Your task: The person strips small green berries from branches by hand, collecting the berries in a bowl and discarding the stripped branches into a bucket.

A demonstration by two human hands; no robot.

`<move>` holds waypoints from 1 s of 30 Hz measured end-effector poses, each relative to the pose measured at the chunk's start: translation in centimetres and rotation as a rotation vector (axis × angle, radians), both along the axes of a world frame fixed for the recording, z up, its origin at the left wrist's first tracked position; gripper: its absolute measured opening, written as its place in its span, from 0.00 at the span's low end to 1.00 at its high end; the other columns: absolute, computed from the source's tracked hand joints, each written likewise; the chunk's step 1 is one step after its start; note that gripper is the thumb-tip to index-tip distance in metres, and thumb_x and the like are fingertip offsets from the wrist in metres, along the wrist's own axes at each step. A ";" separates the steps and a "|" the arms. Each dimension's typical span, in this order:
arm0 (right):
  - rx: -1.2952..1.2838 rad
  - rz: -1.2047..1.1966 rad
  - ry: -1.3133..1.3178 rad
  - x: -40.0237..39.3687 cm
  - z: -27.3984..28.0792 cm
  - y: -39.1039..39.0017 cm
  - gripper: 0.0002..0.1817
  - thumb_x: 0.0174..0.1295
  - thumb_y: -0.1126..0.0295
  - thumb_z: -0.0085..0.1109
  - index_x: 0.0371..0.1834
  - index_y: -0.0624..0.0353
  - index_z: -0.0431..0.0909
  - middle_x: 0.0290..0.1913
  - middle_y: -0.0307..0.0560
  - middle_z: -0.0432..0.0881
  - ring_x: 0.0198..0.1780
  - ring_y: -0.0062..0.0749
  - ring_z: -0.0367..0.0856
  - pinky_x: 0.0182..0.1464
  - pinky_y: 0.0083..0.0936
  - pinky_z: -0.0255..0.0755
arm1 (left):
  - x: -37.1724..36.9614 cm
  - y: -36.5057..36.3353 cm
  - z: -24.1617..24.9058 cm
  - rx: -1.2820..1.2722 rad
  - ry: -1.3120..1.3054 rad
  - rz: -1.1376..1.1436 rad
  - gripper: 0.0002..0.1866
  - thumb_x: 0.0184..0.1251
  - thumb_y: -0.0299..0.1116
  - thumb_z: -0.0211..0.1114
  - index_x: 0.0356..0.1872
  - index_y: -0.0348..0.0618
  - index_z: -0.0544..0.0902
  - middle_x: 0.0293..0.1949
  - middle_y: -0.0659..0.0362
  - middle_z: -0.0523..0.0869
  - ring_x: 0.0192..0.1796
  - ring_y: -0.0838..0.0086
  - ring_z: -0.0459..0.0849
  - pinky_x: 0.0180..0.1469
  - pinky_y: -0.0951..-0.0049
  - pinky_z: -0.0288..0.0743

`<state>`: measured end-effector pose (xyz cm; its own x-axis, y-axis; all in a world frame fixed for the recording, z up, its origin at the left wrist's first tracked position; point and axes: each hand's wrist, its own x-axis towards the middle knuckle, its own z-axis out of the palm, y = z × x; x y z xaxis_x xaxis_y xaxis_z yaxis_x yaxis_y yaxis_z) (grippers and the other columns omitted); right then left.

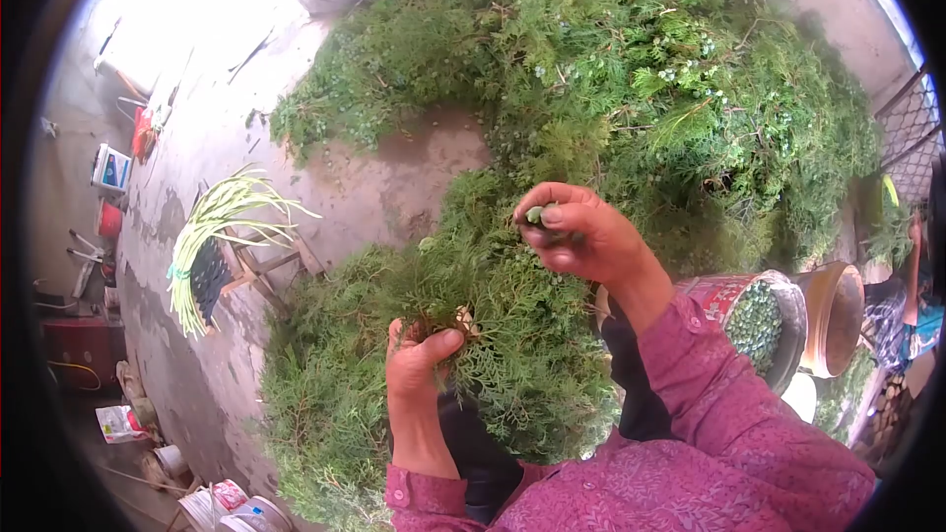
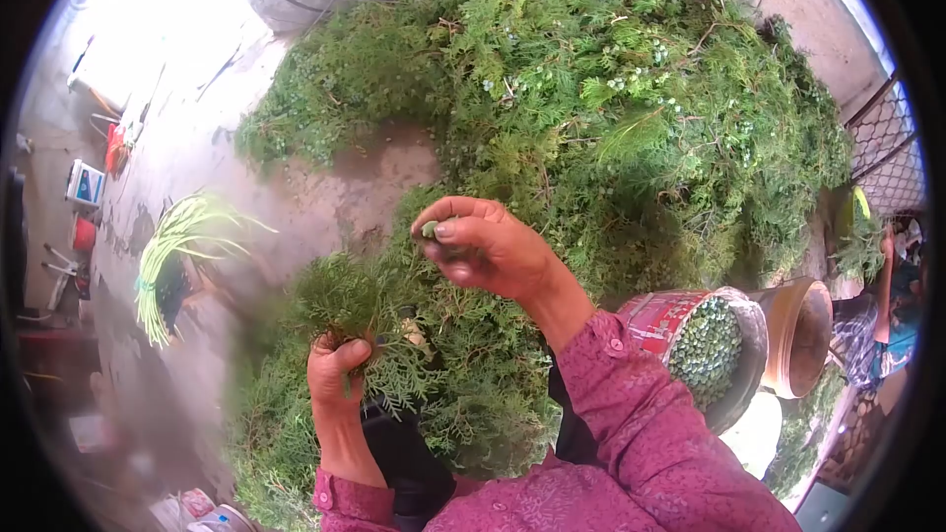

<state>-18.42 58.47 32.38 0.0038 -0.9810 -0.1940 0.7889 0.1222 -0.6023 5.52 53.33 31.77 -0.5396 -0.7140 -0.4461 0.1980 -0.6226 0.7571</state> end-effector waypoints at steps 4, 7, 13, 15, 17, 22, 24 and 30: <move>0.042 -0.006 -0.038 0.4 0.2 -0.3 0.12 0.62 0.66 0.51 0.42 0.62 0.73 0.32 0.43 0.78 0.17 0.16 0.72 0.15 0.08 0.62 | 0.2 0.1 -0.2 0.008 0.048 -0.032 0.20 0.37 0.21 0.71 0.38 0.37 0.81 0.31 0.58 0.84 0.34 0.72 0.83 0.39 0.74 0.77; 0.121 0.056 0.052 0.5 -1.8 -1.2 0.14 0.63 0.60 0.51 0.42 0.60 0.72 0.34 0.43 0.78 0.18 0.16 0.73 0.15 0.06 0.62 | 0.0 0.6 0.3 0.028 0.008 0.010 0.20 0.35 0.24 0.73 0.37 0.38 0.81 0.29 0.60 0.83 0.31 0.74 0.82 0.34 0.74 0.76; 0.236 0.260 0.110 2.7 0.1 -1.1 0.11 0.61 0.60 0.55 0.42 0.53 0.75 0.32 0.28 0.76 0.20 0.10 0.70 0.17 0.07 0.62 | -0.8 0.4 0.4 0.006 -0.019 -0.007 0.23 0.34 0.27 0.74 0.38 0.40 0.80 0.30 0.61 0.83 0.29 0.74 0.81 0.32 0.76 0.76; 0.160 0.258 0.086 2.6 -0.2 -1.0 0.10 0.60 0.61 0.57 0.41 0.53 0.75 0.31 0.27 0.76 0.21 0.09 0.69 0.18 0.07 0.61 | -0.8 0.4 0.3 -0.001 0.008 -0.023 0.23 0.35 0.27 0.74 0.40 0.40 0.80 0.31 0.61 0.83 0.30 0.74 0.81 0.34 0.76 0.76; 0.081 0.252 0.063 2.4 -0.5 -1.0 0.10 0.59 0.63 0.58 0.40 0.53 0.75 0.30 0.26 0.76 0.21 0.08 0.69 0.18 0.07 0.61 | -0.5 0.3 -0.1 -0.010 0.026 -0.029 0.20 0.40 0.26 0.73 0.39 0.37 0.80 0.32 0.58 0.84 0.33 0.73 0.83 0.40 0.74 0.77; 0.130 0.133 0.286 1.7 -0.8 -1.2 0.07 0.57 0.69 0.60 0.36 0.56 0.74 0.27 0.31 0.77 0.21 0.09 0.70 0.19 0.10 0.67 | -0.3 0.2 -0.9 -0.002 0.009 0.050 0.19 0.41 0.29 0.74 0.38 0.38 0.80 0.32 0.58 0.84 0.33 0.73 0.83 0.39 0.73 0.77; 0.126 -0.011 0.166 -0.5 -1.3 -1.2 0.07 0.57 0.69 0.59 0.36 0.57 0.74 0.27 0.34 0.78 0.21 0.11 0.71 0.19 0.11 0.67 | 0.0 0.2 -1.0 -0.032 -0.005 0.024 0.19 0.41 0.29 0.75 0.37 0.39 0.81 0.32 0.58 0.84 0.33 0.72 0.83 0.38 0.73 0.77; 0.044 -0.201 -0.027 -0.6 -0.5 -1.1 0.05 0.58 0.72 0.53 0.36 0.60 0.74 0.31 0.44 0.79 0.24 0.18 0.75 0.19 0.10 0.68 | -0.2 0.7 -0.3 0.021 -0.074 -0.026 0.18 0.39 0.27 0.75 0.36 0.40 0.81 0.32 0.58 0.84 0.32 0.73 0.83 0.37 0.74 0.77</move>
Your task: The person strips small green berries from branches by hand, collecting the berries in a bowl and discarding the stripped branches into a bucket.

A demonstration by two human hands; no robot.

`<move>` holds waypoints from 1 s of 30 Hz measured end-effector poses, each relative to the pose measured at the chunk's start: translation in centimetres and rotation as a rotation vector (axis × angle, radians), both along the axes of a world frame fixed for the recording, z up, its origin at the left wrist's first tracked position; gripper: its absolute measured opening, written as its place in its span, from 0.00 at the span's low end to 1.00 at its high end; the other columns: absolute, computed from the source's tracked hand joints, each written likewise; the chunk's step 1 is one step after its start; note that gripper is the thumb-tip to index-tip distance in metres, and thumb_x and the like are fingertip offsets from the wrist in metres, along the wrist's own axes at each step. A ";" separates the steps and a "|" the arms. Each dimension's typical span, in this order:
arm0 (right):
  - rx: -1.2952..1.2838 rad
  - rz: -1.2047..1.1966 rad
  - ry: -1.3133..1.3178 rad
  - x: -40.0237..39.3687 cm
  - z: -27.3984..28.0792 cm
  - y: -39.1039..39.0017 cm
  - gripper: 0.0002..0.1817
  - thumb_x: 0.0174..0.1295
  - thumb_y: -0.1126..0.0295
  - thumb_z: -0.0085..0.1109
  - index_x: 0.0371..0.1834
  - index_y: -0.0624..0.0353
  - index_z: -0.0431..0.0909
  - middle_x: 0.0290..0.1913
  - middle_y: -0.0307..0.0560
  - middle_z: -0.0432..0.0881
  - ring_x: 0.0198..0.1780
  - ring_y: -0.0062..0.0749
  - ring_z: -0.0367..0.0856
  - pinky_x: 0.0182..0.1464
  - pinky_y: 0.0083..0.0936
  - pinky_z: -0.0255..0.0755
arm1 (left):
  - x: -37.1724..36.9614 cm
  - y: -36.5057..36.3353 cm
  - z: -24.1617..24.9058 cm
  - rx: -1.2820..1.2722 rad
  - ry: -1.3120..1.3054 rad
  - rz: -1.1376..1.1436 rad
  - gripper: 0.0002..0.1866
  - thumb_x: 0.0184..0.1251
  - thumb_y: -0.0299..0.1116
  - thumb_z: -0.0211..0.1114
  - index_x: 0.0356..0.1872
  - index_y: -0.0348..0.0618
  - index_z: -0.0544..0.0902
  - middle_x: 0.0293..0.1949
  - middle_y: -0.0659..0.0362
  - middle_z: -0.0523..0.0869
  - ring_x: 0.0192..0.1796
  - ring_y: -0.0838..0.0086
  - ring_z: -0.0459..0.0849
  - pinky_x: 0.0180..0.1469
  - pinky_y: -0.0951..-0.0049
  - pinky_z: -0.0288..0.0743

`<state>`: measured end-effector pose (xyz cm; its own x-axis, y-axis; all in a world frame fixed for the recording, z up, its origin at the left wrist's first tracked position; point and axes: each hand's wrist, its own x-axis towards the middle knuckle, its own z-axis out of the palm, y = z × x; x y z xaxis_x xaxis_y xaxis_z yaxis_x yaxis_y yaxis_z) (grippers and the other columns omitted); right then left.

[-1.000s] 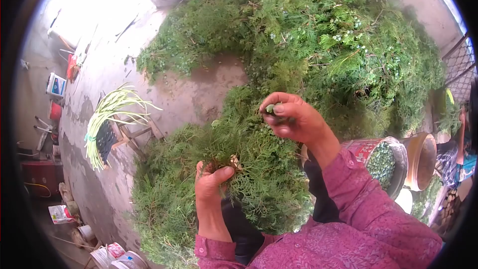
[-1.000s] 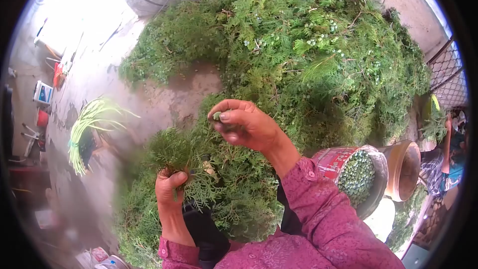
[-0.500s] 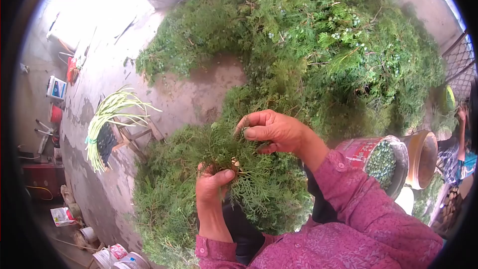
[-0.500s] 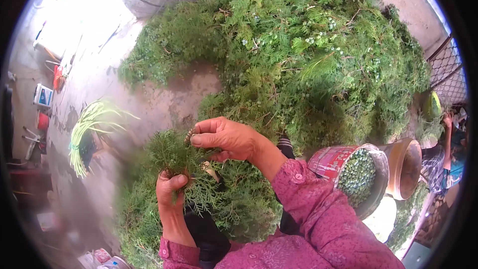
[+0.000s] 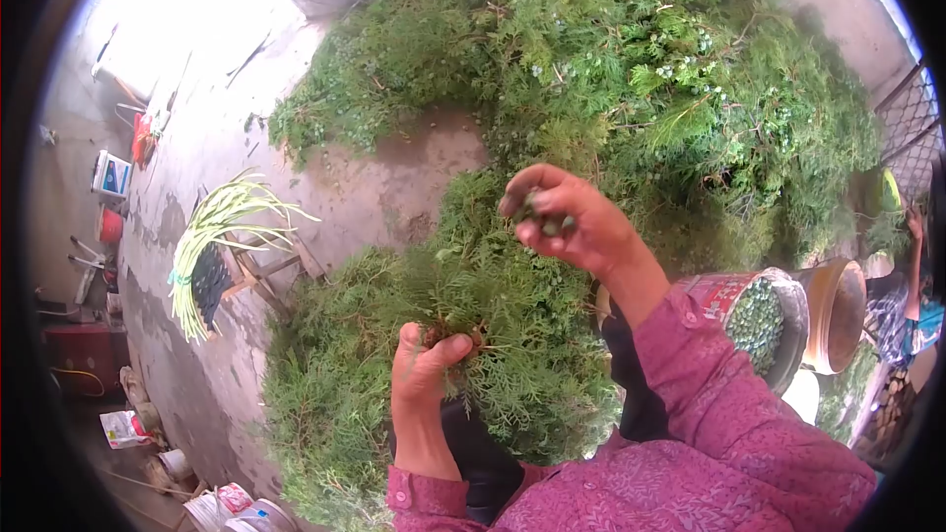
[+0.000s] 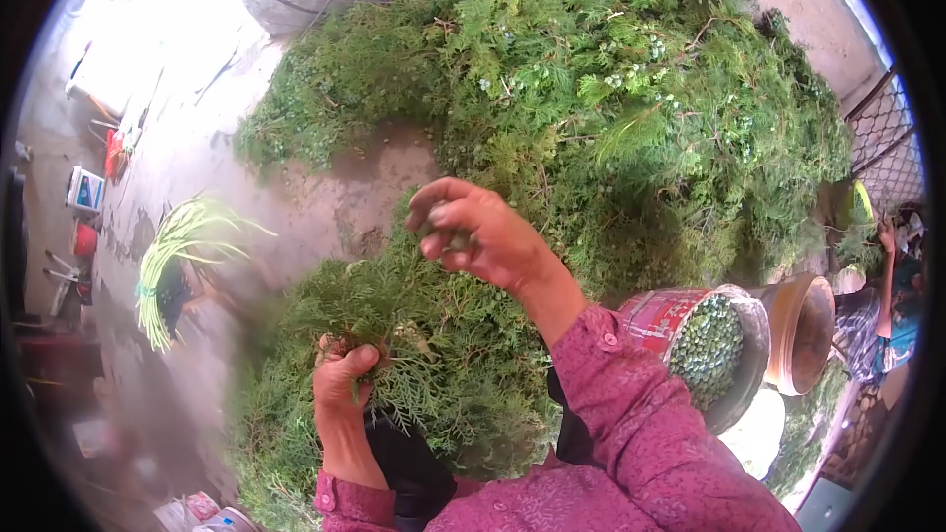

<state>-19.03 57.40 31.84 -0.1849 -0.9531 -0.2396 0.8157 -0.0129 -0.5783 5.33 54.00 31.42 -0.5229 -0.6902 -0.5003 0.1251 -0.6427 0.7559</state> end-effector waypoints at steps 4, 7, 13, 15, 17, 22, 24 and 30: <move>0.067 0.218 0.172 0.9 -0.1 -0.2 0.09 0.56 0.70 0.59 0.41 0.56 0.76 0.31 0.36 0.78 0.24 0.13 0.72 0.22 0.07 0.64 | 0.0 -0.1 0.3 0.017 -0.007 -0.077 0.17 0.39 0.24 0.74 0.36 0.41 0.82 0.33 0.58 0.85 0.34 0.74 0.83 0.37 0.76 0.77; 0.070 0.423 0.512 1.5 1.1 -0.1 0.19 0.52 0.68 0.64 0.49 0.54 0.77 0.32 0.31 0.76 0.26 0.09 0.68 0.24 0.07 0.61 | 0.0 -0.2 0.1 0.015 0.005 -0.155 0.16 0.39 0.22 0.74 0.34 0.42 0.82 0.34 0.58 0.85 0.35 0.75 0.83 0.37 0.76 0.77; -0.080 0.434 0.608 2.1 0.5 -0.1 0.18 0.50 0.68 0.66 0.46 0.55 0.77 0.32 0.33 0.75 0.35 0.13 0.69 0.36 0.14 0.64 | -0.9 0.5 0.5 0.002 0.021 -0.139 0.14 0.42 0.23 0.73 0.33 0.43 0.84 0.35 0.59 0.85 0.36 0.76 0.82 0.38 0.77 0.76; -0.050 0.434 0.625 2.1 0.4 -0.1 0.17 0.50 0.69 0.66 0.44 0.56 0.78 0.32 0.33 0.75 0.36 0.13 0.69 0.38 0.15 0.64 | -0.9 0.3 0.6 -0.008 0.021 -0.136 0.12 0.43 0.23 0.72 0.33 0.43 0.84 0.34 0.59 0.85 0.36 0.77 0.82 0.38 0.77 0.76; -0.060 0.344 0.678 2.3 -0.2 -0.3 0.12 0.50 0.69 0.66 0.38 0.58 0.77 0.29 0.32 0.74 0.33 0.14 0.69 0.35 0.15 0.65 | -0.7 -0.2 0.7 -0.020 0.020 -0.261 0.09 0.46 0.24 0.71 0.32 0.42 0.84 0.33 0.60 0.85 0.34 0.78 0.82 0.38 0.78 0.75; -0.030 0.210 0.819 2.4 -2.2 -0.4 0.10 0.51 0.69 0.65 0.33 0.57 0.76 0.25 0.31 0.73 0.27 0.12 0.68 0.29 0.13 0.63 | -0.6 -0.3 -0.9 0.000 0.004 -0.162 0.15 0.44 0.22 0.70 0.37 0.39 0.81 0.33 0.57 0.85 0.34 0.75 0.82 0.39 0.76 0.76; -0.007 0.171 0.914 2.4 -1.5 -0.4 0.09 0.52 0.68 0.64 0.32 0.57 0.75 0.23 0.31 0.73 0.24 0.11 0.67 0.25 0.12 0.61 | -0.5 -0.3 -0.6 0.039 -0.023 -0.109 0.22 0.39 0.20 0.71 0.41 0.38 0.79 0.35 0.55 0.84 0.35 0.71 0.83 0.41 0.71 0.78; 0.014 0.462 0.148 0.2 0.4 0.6 0.08 0.60 0.64 0.55 0.28 0.54 0.74 0.21 0.35 0.74 0.17 0.09 0.65 0.15 0.09 0.58 | 0.0 -0.4 -0.3 0.017 0.030 -0.144 0.11 0.46 0.22 0.70 0.34 0.39 0.83 0.32 0.60 0.85 0.31 0.80 0.81 0.38 0.80 0.74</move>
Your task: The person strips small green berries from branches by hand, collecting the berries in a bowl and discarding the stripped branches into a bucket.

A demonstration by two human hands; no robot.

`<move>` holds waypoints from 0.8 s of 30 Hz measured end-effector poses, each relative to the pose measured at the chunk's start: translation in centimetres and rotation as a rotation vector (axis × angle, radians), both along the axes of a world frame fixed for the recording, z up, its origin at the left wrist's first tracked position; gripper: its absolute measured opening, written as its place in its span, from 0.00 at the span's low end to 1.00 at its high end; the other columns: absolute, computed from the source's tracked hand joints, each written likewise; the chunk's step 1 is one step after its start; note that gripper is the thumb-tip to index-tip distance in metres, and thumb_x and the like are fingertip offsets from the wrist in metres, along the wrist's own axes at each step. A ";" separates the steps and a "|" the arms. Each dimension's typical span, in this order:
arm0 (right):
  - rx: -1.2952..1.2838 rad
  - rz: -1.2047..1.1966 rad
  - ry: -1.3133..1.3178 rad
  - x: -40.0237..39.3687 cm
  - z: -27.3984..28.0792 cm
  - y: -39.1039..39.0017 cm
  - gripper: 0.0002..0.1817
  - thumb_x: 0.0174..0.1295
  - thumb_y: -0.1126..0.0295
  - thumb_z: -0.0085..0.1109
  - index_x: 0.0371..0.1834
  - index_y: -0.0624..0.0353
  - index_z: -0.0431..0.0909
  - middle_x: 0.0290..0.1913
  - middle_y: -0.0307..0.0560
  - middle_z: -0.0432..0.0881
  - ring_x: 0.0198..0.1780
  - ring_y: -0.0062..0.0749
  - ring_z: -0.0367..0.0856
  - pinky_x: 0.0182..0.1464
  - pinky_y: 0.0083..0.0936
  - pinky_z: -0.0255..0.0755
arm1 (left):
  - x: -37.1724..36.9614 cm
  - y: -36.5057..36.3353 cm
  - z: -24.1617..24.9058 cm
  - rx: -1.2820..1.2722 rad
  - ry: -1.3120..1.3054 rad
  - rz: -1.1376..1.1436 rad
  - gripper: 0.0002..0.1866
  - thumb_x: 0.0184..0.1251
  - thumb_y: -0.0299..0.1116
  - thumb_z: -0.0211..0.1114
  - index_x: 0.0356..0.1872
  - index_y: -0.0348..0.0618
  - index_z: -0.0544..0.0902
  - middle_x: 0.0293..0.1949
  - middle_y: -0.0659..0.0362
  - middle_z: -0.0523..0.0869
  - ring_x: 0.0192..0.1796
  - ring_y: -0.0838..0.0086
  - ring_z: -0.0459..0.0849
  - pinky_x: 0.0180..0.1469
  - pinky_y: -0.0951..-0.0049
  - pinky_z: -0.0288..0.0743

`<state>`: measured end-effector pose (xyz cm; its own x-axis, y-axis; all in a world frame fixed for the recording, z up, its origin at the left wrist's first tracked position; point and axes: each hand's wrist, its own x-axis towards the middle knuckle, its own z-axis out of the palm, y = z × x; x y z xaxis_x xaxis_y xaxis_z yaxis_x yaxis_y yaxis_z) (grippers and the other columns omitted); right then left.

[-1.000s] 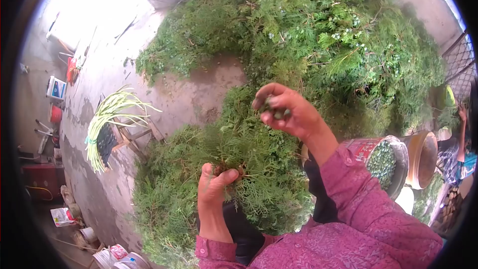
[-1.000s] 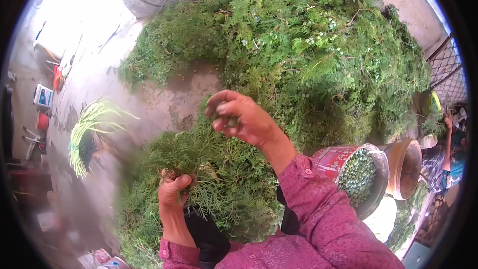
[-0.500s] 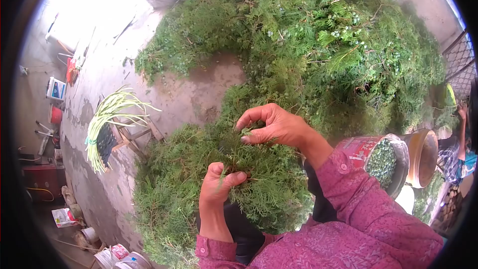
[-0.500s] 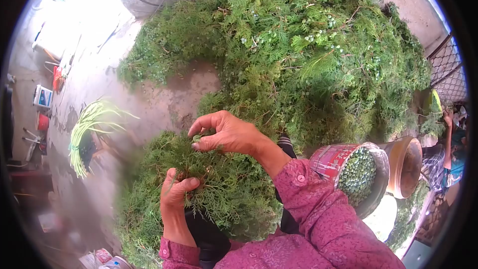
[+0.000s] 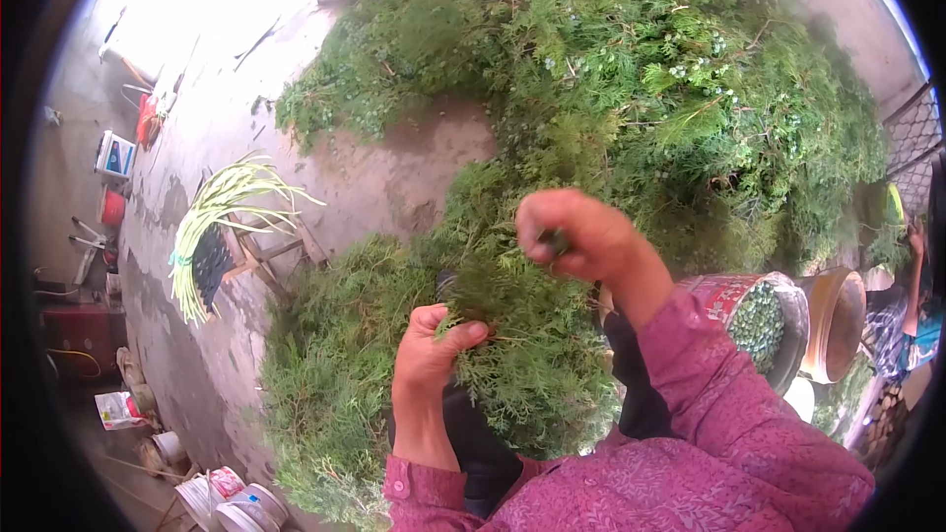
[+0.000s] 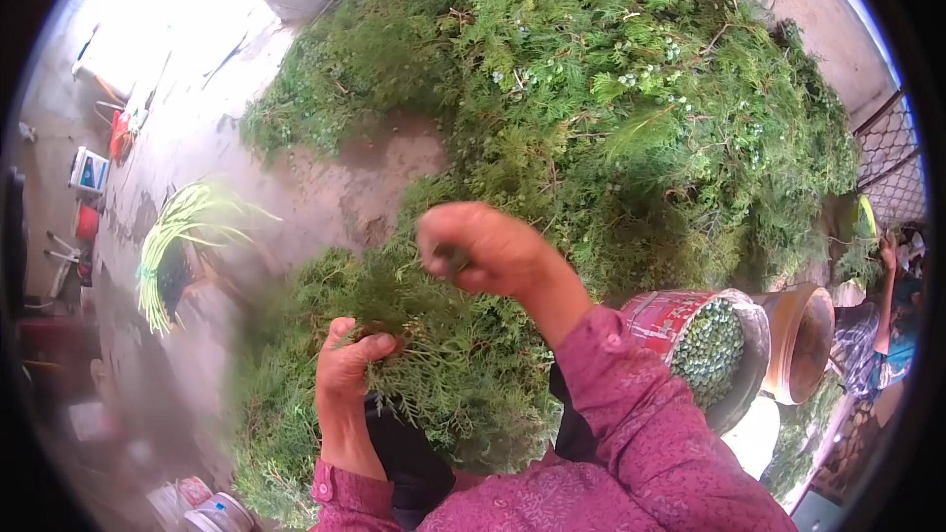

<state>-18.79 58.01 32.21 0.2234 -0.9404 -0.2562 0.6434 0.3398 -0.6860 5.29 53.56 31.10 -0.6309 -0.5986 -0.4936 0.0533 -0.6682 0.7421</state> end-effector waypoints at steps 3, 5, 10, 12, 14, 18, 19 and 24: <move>-0.045 -0.254 -0.378 -2.6 -1.2 -0.2 0.04 0.58 0.69 0.53 0.30 0.54 0.75 0.23 0.38 0.77 0.16 0.11 0.66 0.13 0.09 0.59 | 0.5 -0.1 -0.4 -0.058 0.003 0.095 0.13 0.48 0.21 0.68 0.38 0.39 0.81 0.33 0.60 0.85 0.32 0.80 0.81 0.38 0.80 0.74; -0.024 -0.314 -0.295 -1.6 -1.1 -0.3 0.03 0.59 0.69 0.52 0.30 0.54 0.75 0.24 0.38 0.77 0.16 0.12 0.68 0.13 0.09 0.60 | -0.1 -0.9 -0.9 -0.056 -0.002 0.042 0.13 0.52 0.21 0.65 0.40 0.39 0.79 0.34 0.61 0.84 0.34 0.81 0.80 0.38 0.80 0.74; -0.004 -0.121 -0.028 2.1 -0.4 -0.6 0.04 0.55 0.73 0.57 0.33 0.58 0.76 0.26 0.39 0.79 0.22 0.14 0.72 0.18 0.09 0.64 | -1.5 -0.2 -1.0 -0.029 -0.077 0.125 0.11 0.55 0.22 0.63 0.40 0.40 0.79 0.34 0.62 0.83 0.33 0.83 0.79 0.37 0.81 0.73; 0.016 -0.084 0.123 3.5 0.5 -0.8 0.05 0.54 0.75 0.58 0.33 0.60 0.77 0.26 0.39 0.79 0.22 0.14 0.73 0.20 0.11 0.65 | -1.7 -0.1 -1.0 -0.036 -0.102 0.149 0.11 0.56 0.23 0.63 0.41 0.41 0.78 0.33 0.63 0.83 0.31 0.84 0.79 0.33 0.84 0.72; 0.038 -0.049 0.275 4.7 0.4 -0.8 0.06 0.52 0.76 0.60 0.34 0.63 0.77 0.25 0.38 0.79 0.23 0.15 0.73 0.23 0.12 0.67 | -1.5 -0.2 -1.8 -0.069 -0.139 0.129 0.11 0.57 0.23 0.63 0.42 0.40 0.78 0.33 0.63 0.83 0.30 0.84 0.79 0.33 0.84 0.72; -0.186 -0.187 0.682 5.8 -1.0 -0.7 0.08 0.49 0.75 0.60 0.32 0.66 0.78 0.25 0.41 0.80 0.26 0.23 0.78 0.31 0.22 0.72 | -1.9 0.3 -2.0 -0.236 -0.112 0.115 0.11 0.57 0.21 0.61 0.42 0.39 0.78 0.33 0.64 0.83 0.30 0.85 0.78 0.32 0.85 0.71; -0.299 -0.240 0.901 5.9 -1.6 -0.7 0.09 0.48 0.74 0.60 0.33 0.65 0.79 0.26 0.45 0.80 0.27 0.29 0.79 0.32 0.25 0.72 | -2.0 0.4 -1.9 -0.236 -0.112 0.115 0.11 0.57 0.21 0.61 0.42 0.39 0.78 0.33 0.64 0.83 0.30 0.85 0.78 0.32 0.85 0.71; -0.378 -0.258 1.156 5.8 -1.6 -0.7 0.10 0.43 0.71 0.61 0.31 0.61 0.78 0.29 0.53 0.78 0.32 0.48 0.77 0.33 0.34 0.72 | -2.0 0.6 -1.9 -0.275 -0.131 0.154 0.08 0.59 0.20 0.59 0.40 0.36 0.79 0.34 0.66 0.82 0.31 0.87 0.76 0.31 0.83 0.70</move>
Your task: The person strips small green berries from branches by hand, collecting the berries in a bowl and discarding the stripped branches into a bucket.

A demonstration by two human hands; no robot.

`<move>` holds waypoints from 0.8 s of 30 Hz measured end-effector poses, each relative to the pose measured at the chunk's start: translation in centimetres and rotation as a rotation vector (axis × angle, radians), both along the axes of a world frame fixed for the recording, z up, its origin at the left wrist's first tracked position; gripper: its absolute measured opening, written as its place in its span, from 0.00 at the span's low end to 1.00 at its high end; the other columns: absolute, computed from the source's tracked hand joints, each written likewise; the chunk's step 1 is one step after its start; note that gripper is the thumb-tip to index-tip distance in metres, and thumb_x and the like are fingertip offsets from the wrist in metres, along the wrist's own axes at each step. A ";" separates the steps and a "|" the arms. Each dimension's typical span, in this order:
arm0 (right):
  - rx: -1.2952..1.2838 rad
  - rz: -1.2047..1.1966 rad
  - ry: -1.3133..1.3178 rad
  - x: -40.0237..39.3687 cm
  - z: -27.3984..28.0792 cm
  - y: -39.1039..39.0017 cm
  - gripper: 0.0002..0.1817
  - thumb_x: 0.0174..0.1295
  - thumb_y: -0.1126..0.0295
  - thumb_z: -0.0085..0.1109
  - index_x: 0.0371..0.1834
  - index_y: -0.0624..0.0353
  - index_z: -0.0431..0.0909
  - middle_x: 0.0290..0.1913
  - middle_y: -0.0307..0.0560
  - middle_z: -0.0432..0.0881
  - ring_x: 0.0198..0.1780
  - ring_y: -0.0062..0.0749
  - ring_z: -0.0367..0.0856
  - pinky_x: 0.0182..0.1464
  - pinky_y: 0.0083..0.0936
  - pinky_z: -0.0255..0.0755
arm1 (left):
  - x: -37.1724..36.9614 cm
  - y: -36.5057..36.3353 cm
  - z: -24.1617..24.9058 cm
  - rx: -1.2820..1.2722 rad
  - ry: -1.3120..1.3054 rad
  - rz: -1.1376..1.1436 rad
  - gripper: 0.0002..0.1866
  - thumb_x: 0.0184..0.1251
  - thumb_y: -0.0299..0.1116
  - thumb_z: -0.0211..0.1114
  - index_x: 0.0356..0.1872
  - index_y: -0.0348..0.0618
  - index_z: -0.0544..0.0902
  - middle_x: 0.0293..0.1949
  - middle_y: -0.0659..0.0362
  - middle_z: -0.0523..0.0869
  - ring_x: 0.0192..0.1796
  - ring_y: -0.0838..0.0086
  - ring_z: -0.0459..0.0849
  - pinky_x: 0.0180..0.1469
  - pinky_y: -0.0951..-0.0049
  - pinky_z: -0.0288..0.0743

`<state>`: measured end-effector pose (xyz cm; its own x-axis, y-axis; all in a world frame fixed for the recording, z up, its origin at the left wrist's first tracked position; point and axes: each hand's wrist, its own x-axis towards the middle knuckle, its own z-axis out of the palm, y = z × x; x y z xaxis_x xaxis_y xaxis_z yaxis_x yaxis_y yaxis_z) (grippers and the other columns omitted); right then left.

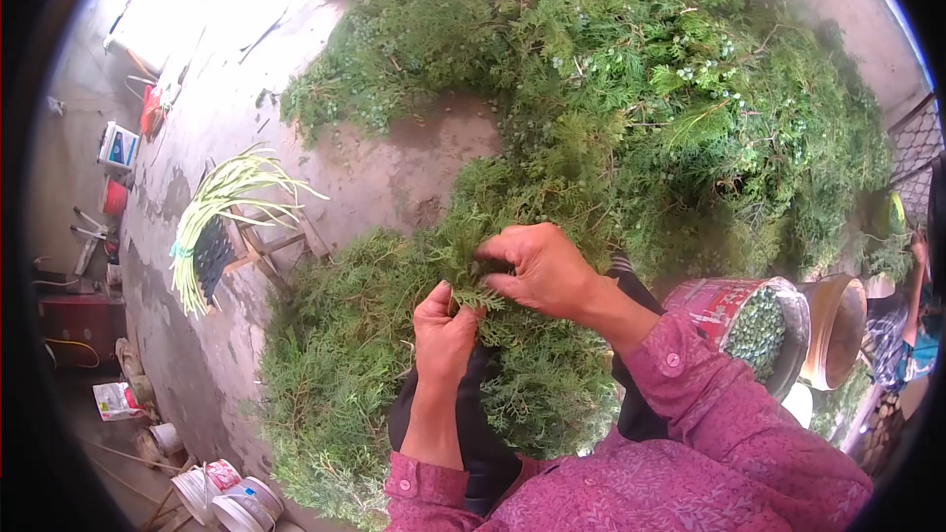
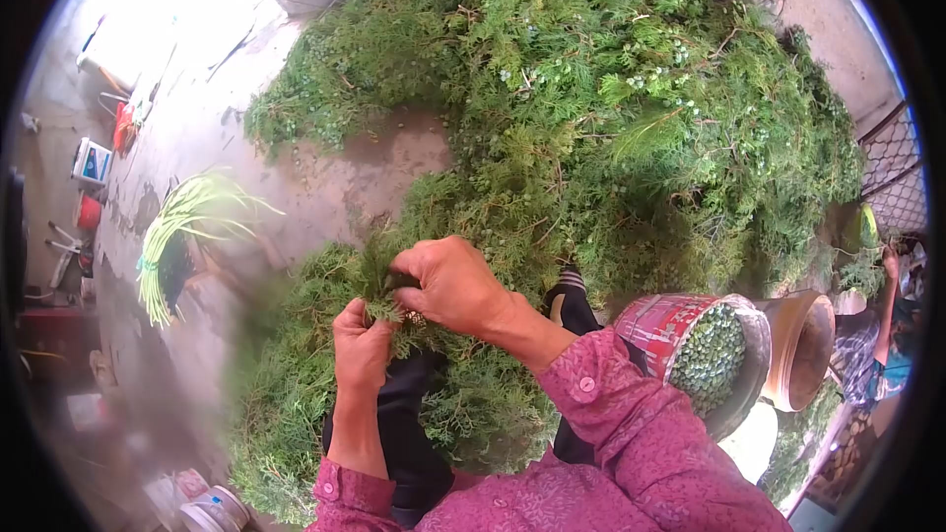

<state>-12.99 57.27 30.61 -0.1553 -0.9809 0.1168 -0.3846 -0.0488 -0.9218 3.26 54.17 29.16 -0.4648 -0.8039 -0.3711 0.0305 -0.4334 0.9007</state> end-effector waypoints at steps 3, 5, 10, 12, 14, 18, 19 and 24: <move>-0.012 0.029 0.183 0.1 0.1 0.1 0.09 0.43 0.70 0.62 0.26 0.62 0.77 0.26 0.52 0.76 0.31 0.50 0.76 0.32 0.36 0.70 | -0.1 0.4 -0.2 -0.172 -0.078 -0.051 0.07 0.56 0.18 0.57 0.35 0.37 0.79 0.29 0.63 0.82 0.28 0.87 0.75 0.28 0.80 0.69; 0.002 0.029 0.256 0.1 0.2 0.2 0.09 0.44 0.69 0.61 0.24 0.62 0.75 0.26 0.53 0.76 0.32 0.53 0.75 0.31 0.38 0.70 | 0.2 0.0 -0.2 -0.419 -0.269 -0.104 0.07 0.53 0.17 0.57 0.33 0.38 0.78 0.27 0.60 0.80 0.27 0.86 0.75 0.27 0.79 0.68; 0.075 0.149 0.027 -1.3 0.1 0.5 0.08 0.46 0.68 0.61 0.26 0.61 0.77 0.22 0.49 0.75 0.24 0.37 0.76 0.25 0.30 0.68 | 0.3 -0.2 0.0 -1.014 -0.585 -0.147 0.08 0.47 0.16 0.56 0.28 0.39 0.75 0.22 0.52 0.73 0.24 0.85 0.74 0.27 0.78 0.67; 0.158 0.220 -0.149 -2.6 1.7 0.6 0.08 0.48 0.67 0.61 0.25 0.60 0.77 0.20 0.46 0.75 0.20 0.29 0.75 0.22 0.26 0.66 | 0.4 -0.2 -0.2 -1.126 -0.583 -0.095 0.04 0.50 0.18 0.57 0.27 0.38 0.76 0.21 0.58 0.76 0.25 0.86 0.73 0.27 0.77 0.67; 0.342 -0.037 -0.807 -4.4 2.6 1.1 0.08 0.52 0.67 0.60 0.25 0.60 0.78 0.20 0.39 0.76 0.18 0.15 0.70 0.17 0.15 0.61 | 0.3 0.1 -0.2 -0.802 -0.372 -0.004 0.01 0.54 0.21 0.59 0.27 0.38 0.77 0.22 0.61 0.78 0.26 0.85 0.74 0.27 0.77 0.67; 0.149 0.122 -1.254 -4.9 2.1 1.2 0.08 0.59 0.68 0.52 0.38 0.60 0.75 0.28 0.41 0.78 0.16 0.11 0.67 0.14 0.07 0.56 | 1.2 0.0 -0.6 -0.148 0.020 0.035 0.11 0.63 0.35 0.61 0.27 0.38 0.79 0.27 0.68 0.80 0.27 0.85 0.74 0.30 0.81 0.67; 0.169 0.182 -1.271 -4.5 2.4 1.3 0.10 0.61 0.67 0.50 0.41 0.59 0.74 0.29 0.42 0.78 0.16 0.11 0.66 0.14 0.07 0.57 | 1.9 -0.2 -0.9 -0.175 -0.119 -0.039 0.15 0.65 0.41 0.58 0.26 0.39 0.79 0.27 0.64 0.82 0.28 0.85 0.76 0.33 0.83 0.69; 0.175 0.232 -1.281 -4.8 1.7 1.2 0.09 0.62 0.65 0.51 0.37 0.58 0.75 0.28 0.41 0.77 0.15 0.11 0.65 0.15 0.08 0.57 | 1.8 0.3 -0.9 0.048 0.133 -0.008 0.17 0.68 0.41 0.53 0.27 0.38 0.78 0.27 0.60 0.83 0.29 0.79 0.79 0.34 0.75 0.74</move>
<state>-17.83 58.51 32.33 0.1129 -0.9867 -0.1171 0.7634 0.1616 -0.6254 5.07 54.50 28.27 -0.5184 -0.7828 -0.3441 0.1445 -0.4768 0.8670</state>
